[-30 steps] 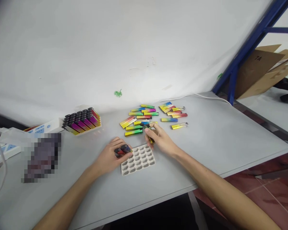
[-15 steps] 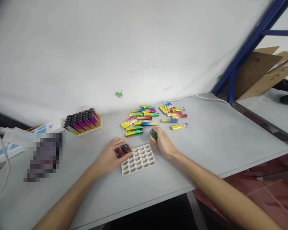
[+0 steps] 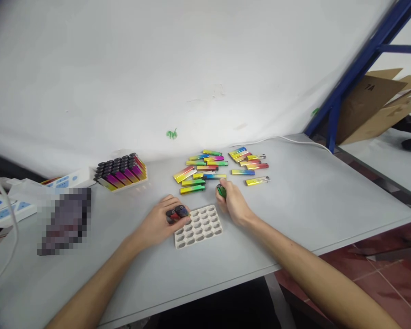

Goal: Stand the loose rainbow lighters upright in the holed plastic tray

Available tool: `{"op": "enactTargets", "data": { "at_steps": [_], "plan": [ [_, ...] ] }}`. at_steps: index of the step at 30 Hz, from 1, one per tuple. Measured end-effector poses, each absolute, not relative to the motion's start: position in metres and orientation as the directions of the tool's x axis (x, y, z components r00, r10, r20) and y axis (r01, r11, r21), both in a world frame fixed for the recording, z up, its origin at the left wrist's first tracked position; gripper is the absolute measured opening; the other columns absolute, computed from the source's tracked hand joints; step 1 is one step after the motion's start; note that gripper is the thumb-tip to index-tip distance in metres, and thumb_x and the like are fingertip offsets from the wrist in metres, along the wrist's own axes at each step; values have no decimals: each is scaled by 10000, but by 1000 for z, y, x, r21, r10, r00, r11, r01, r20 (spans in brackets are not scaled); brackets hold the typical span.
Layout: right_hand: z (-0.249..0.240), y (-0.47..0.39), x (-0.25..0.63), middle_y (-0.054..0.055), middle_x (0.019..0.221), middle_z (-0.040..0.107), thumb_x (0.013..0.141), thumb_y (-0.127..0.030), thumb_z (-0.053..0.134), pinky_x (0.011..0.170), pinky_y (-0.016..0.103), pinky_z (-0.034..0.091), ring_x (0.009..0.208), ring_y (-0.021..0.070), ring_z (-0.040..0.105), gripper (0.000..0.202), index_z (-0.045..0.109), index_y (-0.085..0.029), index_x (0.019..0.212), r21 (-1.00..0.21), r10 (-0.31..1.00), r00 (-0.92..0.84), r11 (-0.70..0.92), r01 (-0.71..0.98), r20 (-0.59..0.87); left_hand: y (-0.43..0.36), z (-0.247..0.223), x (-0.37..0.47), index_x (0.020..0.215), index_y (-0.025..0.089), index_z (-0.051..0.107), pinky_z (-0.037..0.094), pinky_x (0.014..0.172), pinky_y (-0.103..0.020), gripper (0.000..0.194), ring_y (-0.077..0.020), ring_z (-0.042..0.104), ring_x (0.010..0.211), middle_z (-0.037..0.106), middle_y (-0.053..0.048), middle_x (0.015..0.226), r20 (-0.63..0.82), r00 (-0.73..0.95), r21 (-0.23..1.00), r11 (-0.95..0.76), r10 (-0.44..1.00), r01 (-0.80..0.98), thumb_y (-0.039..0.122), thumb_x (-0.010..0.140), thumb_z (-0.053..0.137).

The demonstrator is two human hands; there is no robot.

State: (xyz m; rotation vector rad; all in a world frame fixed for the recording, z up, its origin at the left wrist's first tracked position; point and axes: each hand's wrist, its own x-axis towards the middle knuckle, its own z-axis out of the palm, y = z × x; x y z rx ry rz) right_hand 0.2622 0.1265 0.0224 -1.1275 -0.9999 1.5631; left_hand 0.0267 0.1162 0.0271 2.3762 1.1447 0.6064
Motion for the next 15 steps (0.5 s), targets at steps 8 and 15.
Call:
{"op": "enactTargets", "data": {
  "at_steps": [8, 15],
  "plan": [
    [21, 124, 261, -54, 486, 263, 961, -550, 336, 436, 268, 180, 425, 96, 211, 530, 436, -207, 569, -986, 987, -102, -136, -102, -125, 116, 30, 27, 853, 212, 663, 471, 799, -373, 148, -220, 534, 875, 634, -46, 834, 198, 562, 562, -563, 803, 606, 351, 878, 622],
    [27, 123, 264, 25, 920, 622, 905, -504, 568, 806, 317, 438, 885, 183, 561, 296, 621, -215, 933, -964, 976, -153, 182, 194, 153, 115, 31, 29, 864, 219, 671, 471, 812, -372, 116, -216, 543, 876, 645, -39, 831, 198, 576, 578, -569, 793, 585, 330, 861, 636]
  ]
}}
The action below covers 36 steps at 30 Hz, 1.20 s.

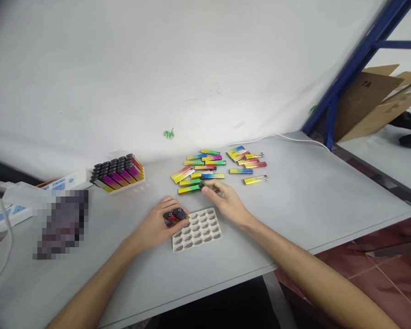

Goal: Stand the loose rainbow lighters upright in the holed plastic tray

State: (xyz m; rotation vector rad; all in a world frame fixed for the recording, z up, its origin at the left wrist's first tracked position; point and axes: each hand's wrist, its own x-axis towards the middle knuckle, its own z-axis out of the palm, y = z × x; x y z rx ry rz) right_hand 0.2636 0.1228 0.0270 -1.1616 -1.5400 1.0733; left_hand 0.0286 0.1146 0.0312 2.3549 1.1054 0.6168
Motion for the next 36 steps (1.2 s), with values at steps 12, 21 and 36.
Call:
{"op": "enactTargets", "data": {
  "at_steps": [12, 21, 36],
  "plan": [
    [24, 112, 254, 10, 832, 672, 778, -368, 766, 716, 321, 512, 748, 160, 619, 281, 579, -219, 925, -964, 929, -333, 221, 145, 163, 116, 26, 36, 850, 236, 680, 431, 820, -379, 311, -214, 552, 857, 677, -13, 818, 218, 556, 598, -560, 802, 574, 506, 729, 777],
    [26, 110, 252, 18, 802, 659, 829, -430, 716, 644, 287, 486, 692, 150, 602, 257, 597, -229, 936, -800, 855, -403, 477, 364, 326, 116, 24, 43, 720, 229, 671, 411, 742, -340, 272, -182, 529, 756, 579, 7, 682, 245, 523, 594, -553, 816, 584, 486, 774, 742],
    [26, 111, 259, 47, 862, 685, 858, -494, 669, 666, 303, 481, 756, 181, 634, 286, 632, -224, 945, -661, 779, -517, 600, 451, 355, 117, 17, 41, 742, 216, 654, 423, 746, -339, 238, -176, 545, 761, 637, -3, 724, 313, 532, 585, -601, 786, 544, 434, 819, 711]
  ]
}}
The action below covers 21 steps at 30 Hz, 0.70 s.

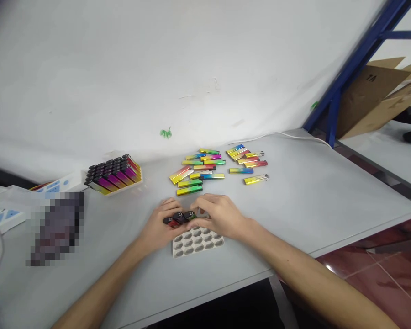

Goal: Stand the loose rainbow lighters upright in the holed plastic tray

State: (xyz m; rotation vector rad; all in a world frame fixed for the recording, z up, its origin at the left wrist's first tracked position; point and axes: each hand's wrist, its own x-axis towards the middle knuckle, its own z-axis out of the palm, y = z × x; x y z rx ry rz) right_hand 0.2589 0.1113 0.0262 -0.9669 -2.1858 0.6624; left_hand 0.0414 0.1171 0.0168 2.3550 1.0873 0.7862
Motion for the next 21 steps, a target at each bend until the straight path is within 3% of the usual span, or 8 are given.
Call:
{"op": "enactTargets", "data": {
  "at_steps": [3, 5, 11, 17, 21],
  "plan": [
    [25, 117, 261, 47, 891, 689, 998, -402, 457, 742, 328, 483, 816, 186, 628, 251, 631, -226, 955, -673, 830, -438, 545, 501, 346, 117, 17, 42, 754, 218, 659, 430, 769, -348, 217, -179, 552, 772, 651, -3, 734, 311, 531, 592, -598, 788, 540, 418, 814, 721],
    [22, 126, 263, 65, 945, 687, 1032, -326, 351, 817, 368, 474, 904, 212, 607, 305, 638, -227, 998, -619, 860, -343, 511, 597, 379, 117, 18, 42, 778, 222, 667, 434, 785, -357, 207, -184, 561, 788, 665, -5, 749, 302, 531, 596, -592, 792, 543, 417, 809, 726],
    [10, 148, 266, 132, 1069, 594, 941, -322, 547, 890, 441, 465, 1011, 285, 531, 291, 640, -191, 1183, -339, 867, -358, 472, 814, 347, 117, 22, 38, 764, 220, 658, 433, 791, -367, 193, -193, 568, 802, 675, -6, 760, 283, 524, 593, -576, 803, 563, 393, 793, 740],
    [11, 145, 265, 116, 1041, 587, 923, -344, 567, 882, 436, 457, 1015, 285, 517, 215, 641, -206, 1070, -312, 874, -362, 460, 831, 324, 118, 29, 31, 754, 208, 637, 431, 794, -366, 184, -186, 542, 797, 668, -2, 771, 276, 517, 586, -568, 810, 578, 353, 789, 745],
    [12, 143, 269, 105, 1019, 591, 905, -338, 576, 899, 436, 444, 1006, 274, 515, 148, 624, -210, 961, -381, 868, -357, 477, 792, 345, 118, 29, 28, 736, 206, 631, 439, 774, -360, 200, -186, 540, 788, 664, -6, 763, 266, 510, 581, -559, 818, 592, 368, 802, 728]
  ]
}}
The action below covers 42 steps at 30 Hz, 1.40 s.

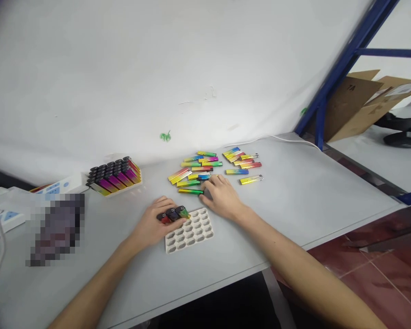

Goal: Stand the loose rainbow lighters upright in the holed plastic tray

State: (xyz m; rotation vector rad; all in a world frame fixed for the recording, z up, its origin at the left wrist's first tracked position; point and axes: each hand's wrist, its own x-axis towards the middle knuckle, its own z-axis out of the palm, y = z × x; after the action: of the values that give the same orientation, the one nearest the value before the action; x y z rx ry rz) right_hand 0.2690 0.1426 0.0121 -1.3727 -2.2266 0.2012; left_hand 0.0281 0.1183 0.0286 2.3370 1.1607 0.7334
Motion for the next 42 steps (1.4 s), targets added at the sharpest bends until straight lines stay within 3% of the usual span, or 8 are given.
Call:
{"op": "enactTargets", "data": {
  "at_steps": [3, 7, 12, 19, 24, 29, 35, 42],
  "plan": [
    [16, 140, 274, 83, 1014, 618, 921, -353, 543, 904, 420, 443, 987, 246, 545, 141, 566, -215, 902, -612, 902, -245, 423, 668, 357, 119, 26, 26, 759, 212, 638, 441, 780, -362, 216, -187, 539, 785, 662, -9, 764, 269, 514, 572, -564, 815, 596, 407, 822, 706],
    [24, 137, 276, 14, 859, 656, 971, -468, 456, 788, 351, 484, 820, 181, 616, 226, 429, -248, 921, -943, 966, 9, 249, 219, 258, 119, 25, 25, 774, 222, 638, 442, 783, -354, 219, -185, 545, 780, 661, -1, 769, 261, 520, 577, -563, 813, 591, 425, 822, 707],
    [26, 138, 277, -102, 560, 387, 945, -585, 452, 405, 212, 277, 391, 83, 322, 319, 430, -267, 938, -988, 991, 103, 101, -120, 88, 118, 27, 27, 777, 218, 638, 439, 786, -352, 218, -184, 547, 788, 667, -2, 789, 248, 512, 606, -544, 822, 580, 418, 818, 714],
    [28, 132, 269, -67, 622, 459, 894, -581, 549, 380, 202, 303, 459, 93, 405, 349, 481, -241, 922, -1000, 998, -61, -10, -22, -8, 118, 26, 27, 777, 221, 639, 436, 791, -348, 198, -181, 550, 804, 668, 7, 798, 228, 506, 623, -524, 832, 581, 397, 811, 724],
    [22, 128, 265, -97, 543, 235, 910, -620, 488, 389, 202, 170, 429, 73, 181, 410, 512, -220, 825, -986, 980, -174, -122, -118, -100, 118, 25, 27, 757, 218, 628, 429, 796, -345, 209, -178, 544, 795, 660, 9, 791, 221, 500, 627, -514, 837, 584, 397, 811, 722],
    [15, 132, 267, -75, 474, 183, 937, -627, 363, 414, 248, 121, 420, 75, 144, 565, 345, -215, 550, -977, 975, -153, -178, -116, -159, 118, 25, 27, 747, 212, 623, 423, 804, -339, 218, -174, 537, 794, 653, 13, 779, 203, 496, 631, -500, 844, 593, 394, 804, 729],
    [13, 132, 267, -57, 428, 217, 955, -452, 309, 412, 262, 151, 380, 86, 189, 499, 330, -224, 511, -987, 982, -133, -146, -61, -137, 119, 23, 26, 742, 213, 622, 417, 800, -328, 203, -164, 526, 777, 643, 25, 759, 208, 497, 628, -505, 842, 593, 374, 805, 729],
    [12, 132, 268, -56, 430, 231, 966, -518, 313, 421, 262, 139, 384, 84, 194, 532, 344, -223, 524, -990, 978, -155, -141, -1, -139, 118, 24, 27, 752, 210, 623, 420, 798, -323, 203, -161, 529, 782, 646, 22, 771, 222, 502, 624, -518, 836, 585, 376, 814, 723]
  ]
}}
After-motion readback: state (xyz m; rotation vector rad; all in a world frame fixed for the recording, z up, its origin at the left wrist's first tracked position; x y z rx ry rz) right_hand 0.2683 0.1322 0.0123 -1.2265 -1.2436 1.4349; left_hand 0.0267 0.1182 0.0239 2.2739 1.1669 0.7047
